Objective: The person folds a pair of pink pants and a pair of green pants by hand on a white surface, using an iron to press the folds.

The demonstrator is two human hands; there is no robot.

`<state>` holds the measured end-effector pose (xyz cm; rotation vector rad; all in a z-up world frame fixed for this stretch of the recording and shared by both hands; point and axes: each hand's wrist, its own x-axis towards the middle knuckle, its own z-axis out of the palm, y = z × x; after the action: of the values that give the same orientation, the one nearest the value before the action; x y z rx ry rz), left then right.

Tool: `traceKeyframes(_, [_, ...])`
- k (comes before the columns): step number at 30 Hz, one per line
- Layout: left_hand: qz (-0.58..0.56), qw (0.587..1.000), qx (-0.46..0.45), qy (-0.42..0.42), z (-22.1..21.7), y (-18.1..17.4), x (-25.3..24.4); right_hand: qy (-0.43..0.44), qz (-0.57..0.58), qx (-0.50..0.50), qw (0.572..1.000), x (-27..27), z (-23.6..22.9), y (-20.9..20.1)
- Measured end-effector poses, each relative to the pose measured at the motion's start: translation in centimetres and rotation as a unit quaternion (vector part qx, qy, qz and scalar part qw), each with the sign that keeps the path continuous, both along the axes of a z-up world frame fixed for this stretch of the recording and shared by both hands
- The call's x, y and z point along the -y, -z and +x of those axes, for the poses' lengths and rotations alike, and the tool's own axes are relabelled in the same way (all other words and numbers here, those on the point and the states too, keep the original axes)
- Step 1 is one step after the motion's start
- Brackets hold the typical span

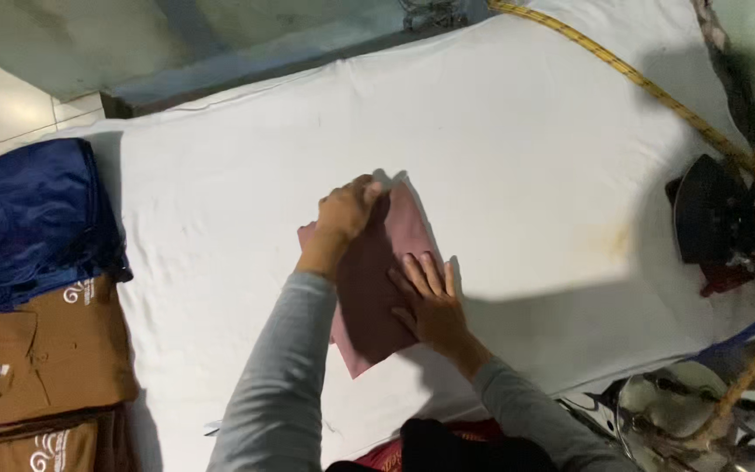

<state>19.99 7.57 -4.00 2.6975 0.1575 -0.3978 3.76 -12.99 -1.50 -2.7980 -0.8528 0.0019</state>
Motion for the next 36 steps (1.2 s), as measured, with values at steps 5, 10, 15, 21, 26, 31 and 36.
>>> traceKeyframes(5, [0.048,0.978,-0.166,0.113,2.9,-5.2,2.4,0.01,-0.006,0.112,0.994,0.0,-0.1,1.3])
traceKeyframes(10, [-0.158,0.948,-0.253,0.111,6.1,-1.5,1.8,0.024,-0.021,0.091,0.995,0.0,0.1,1.9])
traceKeyframes(15, [-0.234,0.943,-0.207,0.114,6.9,-3.8,1.0,0.03,-0.002,0.108,0.994,0.1,0.4,2.1])
traceKeyframes(21, [-0.323,0.925,0.055,-0.192,7.7,-2.8,-0.9,0.004,0.076,0.076,0.994,0.2,1.2,0.1])
traceKeyframes(26, [-0.069,0.992,-0.035,-0.096,0.8,-9.0,-3.9,0.02,0.032,0.125,0.991,0.3,0.7,2.0])
traceKeyframes(31, [-0.104,0.976,-0.104,-0.163,-5.8,-8.2,-6.4,0.037,0.066,0.193,0.978,-0.2,1.0,0.9])
traceKeyframes(36, [-0.128,0.968,-0.017,-0.214,-6.1,-3.7,-7.4,0.039,0.094,0.167,0.981,-0.6,0.3,-0.4])
